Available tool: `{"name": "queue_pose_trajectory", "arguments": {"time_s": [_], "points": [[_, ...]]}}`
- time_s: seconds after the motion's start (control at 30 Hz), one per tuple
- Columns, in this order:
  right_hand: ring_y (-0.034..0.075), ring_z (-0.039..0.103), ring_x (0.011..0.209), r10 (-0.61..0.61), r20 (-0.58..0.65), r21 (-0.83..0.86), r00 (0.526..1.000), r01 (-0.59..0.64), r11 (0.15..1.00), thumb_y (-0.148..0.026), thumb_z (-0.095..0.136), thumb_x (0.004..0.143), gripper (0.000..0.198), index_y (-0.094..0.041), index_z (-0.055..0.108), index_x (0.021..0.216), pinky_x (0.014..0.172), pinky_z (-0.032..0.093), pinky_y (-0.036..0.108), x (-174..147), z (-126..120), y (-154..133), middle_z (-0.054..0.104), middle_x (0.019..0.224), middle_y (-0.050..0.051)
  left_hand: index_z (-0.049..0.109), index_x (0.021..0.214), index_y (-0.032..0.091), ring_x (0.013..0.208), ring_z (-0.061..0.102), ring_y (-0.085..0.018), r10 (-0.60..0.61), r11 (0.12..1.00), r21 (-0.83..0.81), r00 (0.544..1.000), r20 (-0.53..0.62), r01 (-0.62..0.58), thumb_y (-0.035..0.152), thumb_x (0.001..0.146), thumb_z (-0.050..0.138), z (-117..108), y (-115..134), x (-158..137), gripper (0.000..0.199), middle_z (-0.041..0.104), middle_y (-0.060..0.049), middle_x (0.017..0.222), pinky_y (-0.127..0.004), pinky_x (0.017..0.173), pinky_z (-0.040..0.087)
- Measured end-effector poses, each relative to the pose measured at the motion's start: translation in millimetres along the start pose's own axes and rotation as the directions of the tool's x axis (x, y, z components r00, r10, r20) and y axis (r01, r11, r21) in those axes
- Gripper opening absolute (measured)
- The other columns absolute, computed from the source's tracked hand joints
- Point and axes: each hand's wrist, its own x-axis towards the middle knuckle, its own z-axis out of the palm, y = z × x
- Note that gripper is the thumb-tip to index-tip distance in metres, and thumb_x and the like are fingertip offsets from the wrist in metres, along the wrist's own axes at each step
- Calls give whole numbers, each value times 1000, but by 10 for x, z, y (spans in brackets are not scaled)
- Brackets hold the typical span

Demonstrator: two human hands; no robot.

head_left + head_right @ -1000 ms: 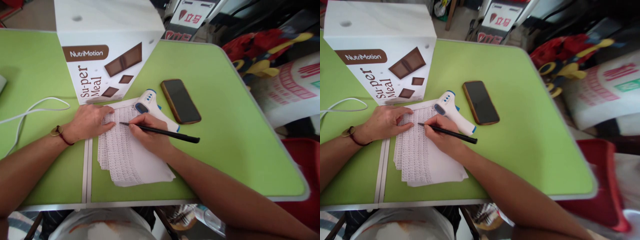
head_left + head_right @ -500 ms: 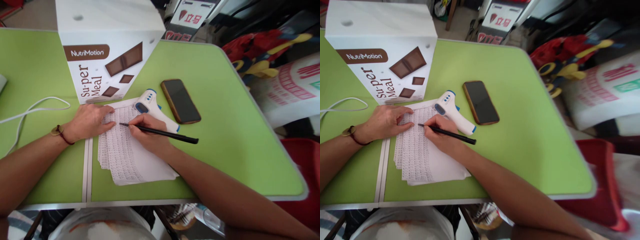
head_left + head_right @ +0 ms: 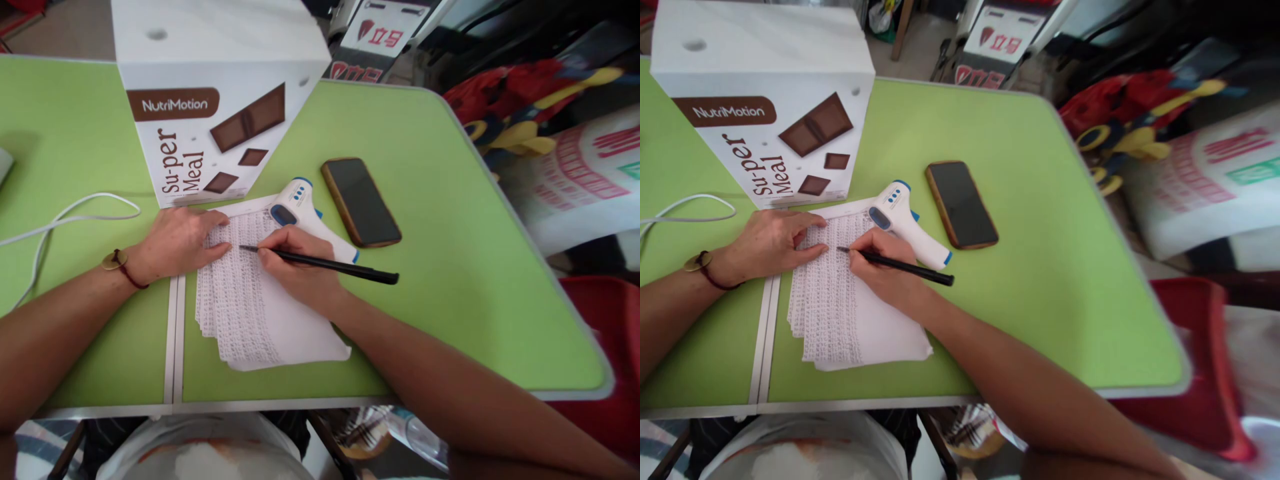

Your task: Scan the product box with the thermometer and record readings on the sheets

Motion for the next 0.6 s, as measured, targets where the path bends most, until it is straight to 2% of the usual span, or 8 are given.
{"name": "queue_pose_trajectory", "arguments": {"time_s": [0.37,0.6], "points": [[11,48,49,28,-57,2,998,-28,1000,-28,57,70,9,-21,55,64,46,40,24,-4,-3,-26,59,56,-2,70,116,18,64,62,-20,-9,1000,10,1000,11,9,36,86,70,-3,7,8,35,67,-3,71,-28,60,42],[11,49,50,2,-48,-17,999,-3,1000,-28,56,72,9,-21,55,66,46,40,25,-1,-10,-18,57,57,-2,70,116,18,65,62,-20,-18,1000,7,1000,20,18,36,86,69,-11,16,2,35,67,-3,73,-29,61,43]]}}
